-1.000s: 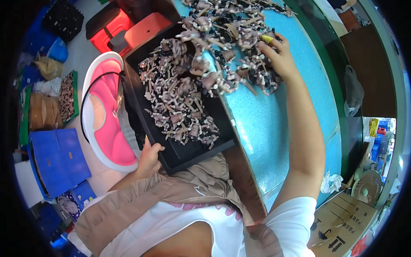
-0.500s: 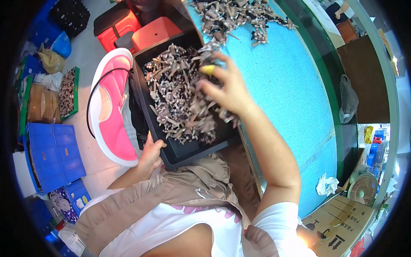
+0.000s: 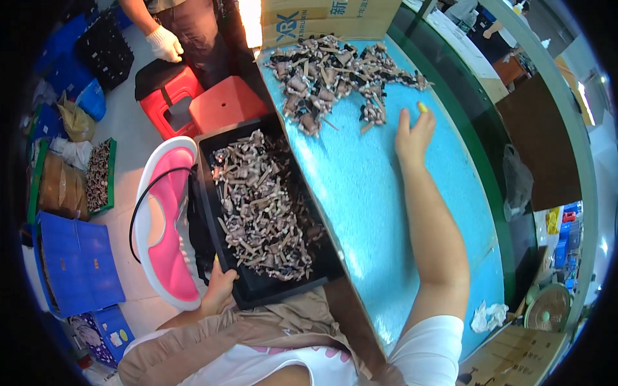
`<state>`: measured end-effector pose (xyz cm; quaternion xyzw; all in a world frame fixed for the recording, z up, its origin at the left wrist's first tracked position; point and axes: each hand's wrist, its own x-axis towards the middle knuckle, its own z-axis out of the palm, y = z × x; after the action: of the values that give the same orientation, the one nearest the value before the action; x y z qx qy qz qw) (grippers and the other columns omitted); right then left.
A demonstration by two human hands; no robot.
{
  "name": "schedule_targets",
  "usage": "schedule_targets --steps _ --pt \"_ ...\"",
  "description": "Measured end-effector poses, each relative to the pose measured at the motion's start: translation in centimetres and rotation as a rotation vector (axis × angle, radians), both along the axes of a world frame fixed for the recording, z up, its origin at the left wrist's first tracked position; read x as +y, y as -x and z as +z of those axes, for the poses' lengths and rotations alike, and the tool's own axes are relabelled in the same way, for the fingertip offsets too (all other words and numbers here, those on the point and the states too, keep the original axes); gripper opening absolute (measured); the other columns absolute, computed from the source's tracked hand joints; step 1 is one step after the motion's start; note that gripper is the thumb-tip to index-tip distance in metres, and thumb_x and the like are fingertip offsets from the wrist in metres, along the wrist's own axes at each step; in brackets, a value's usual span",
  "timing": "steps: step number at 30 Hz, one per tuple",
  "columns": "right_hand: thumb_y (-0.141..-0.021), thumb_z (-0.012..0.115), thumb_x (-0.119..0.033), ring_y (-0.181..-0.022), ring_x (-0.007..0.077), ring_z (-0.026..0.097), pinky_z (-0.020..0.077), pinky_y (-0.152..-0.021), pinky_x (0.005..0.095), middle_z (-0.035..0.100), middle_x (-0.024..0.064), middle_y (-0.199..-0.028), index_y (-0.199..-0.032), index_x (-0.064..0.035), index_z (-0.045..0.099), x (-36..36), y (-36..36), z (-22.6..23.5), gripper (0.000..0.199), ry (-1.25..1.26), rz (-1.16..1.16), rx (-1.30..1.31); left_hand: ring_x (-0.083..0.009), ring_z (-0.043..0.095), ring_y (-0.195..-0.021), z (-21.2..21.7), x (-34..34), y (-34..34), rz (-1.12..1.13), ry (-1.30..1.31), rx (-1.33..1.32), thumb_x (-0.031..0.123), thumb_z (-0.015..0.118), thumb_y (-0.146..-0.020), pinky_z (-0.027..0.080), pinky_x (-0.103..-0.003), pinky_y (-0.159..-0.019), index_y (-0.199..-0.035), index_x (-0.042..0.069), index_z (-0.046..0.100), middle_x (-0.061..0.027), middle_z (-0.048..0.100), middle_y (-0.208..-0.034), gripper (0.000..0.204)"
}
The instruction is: The person assembles toy figurines by attaching parts together and applying glue with a squeeze bottle by hand. Afterward, the person scoops figurines from the table into a black tray, hands it to another worker, and receives a red tray.
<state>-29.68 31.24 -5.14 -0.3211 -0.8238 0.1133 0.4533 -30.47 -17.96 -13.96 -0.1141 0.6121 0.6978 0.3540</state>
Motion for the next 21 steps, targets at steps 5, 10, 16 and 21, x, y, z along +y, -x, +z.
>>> schedule_targets --steps 5,10,16,21 --pt "-0.082 0.053 -0.045 -0.122 0.0367 0.033 0.0269 -0.101 0.0408 0.037 0.0257 -0.127 -0.12 -0.0025 0.048 10.9 3.5 -0.4 0.057 0.048 -0.216 0.017 -0.0165 0.05 -0.093 1.4 0.6 0.1 0.014 0.092 0.01 -0.007 0.042 -0.067 0.043 -0.025 -0.075 -0.134 0.009 0.026 -0.0056 0.05 -0.109 0.071" --pt "-0.079 0.051 -0.055 -0.125 0.0355 0.031 0.0251 -0.103 0.0397 0.033 0.0246 -0.133 -0.123 -0.0127 0.051 22.1 6.5 -0.1 0.061 0.065 -0.16 -0.189 -0.0201 0.053 -0.095 0.0 0.1 -0.5 0.0 0.122 0.021 -0.009 0.042 -0.068 0.047 -0.03 -0.078 -0.13 0.01 0.026 -0.0091 0.049 -0.107 0.067" --pt "-0.075 0.056 -0.058 -0.115 0.0246 0.046 0.0346 -0.095 0.0308 0.046 0.0174 -0.126 -0.123 -0.0141 0.052 17.9 13.3 3.0 0.065 0.357 0.401 -0.304 -0.0185 0.054 -0.09 0.3 -0.1 -0.3 -0.063 0.307 0.017 -0.009 0.041 -0.069 0.047 -0.028 -0.073 -0.129 0.008 0.026 -0.008 0.05 -0.105 0.064" --pt "-0.077 0.062 -0.047 -0.091 0.0121 0.053 0.0419 -0.078 0.0243 0.059 0.0049 -0.103 -0.119 -0.0115 0.054 12.3 12.6 4.6 0.056 0.538 0.61 -0.395 -0.0178 0.053 -0.093 0.9 0.6 -0.3 -0.02 0.304 0.013 -0.006 0.046 -0.065 0.045 -0.027 -0.078 -0.131 0.007 0.028 -0.0062 0.054 -0.105 0.069"
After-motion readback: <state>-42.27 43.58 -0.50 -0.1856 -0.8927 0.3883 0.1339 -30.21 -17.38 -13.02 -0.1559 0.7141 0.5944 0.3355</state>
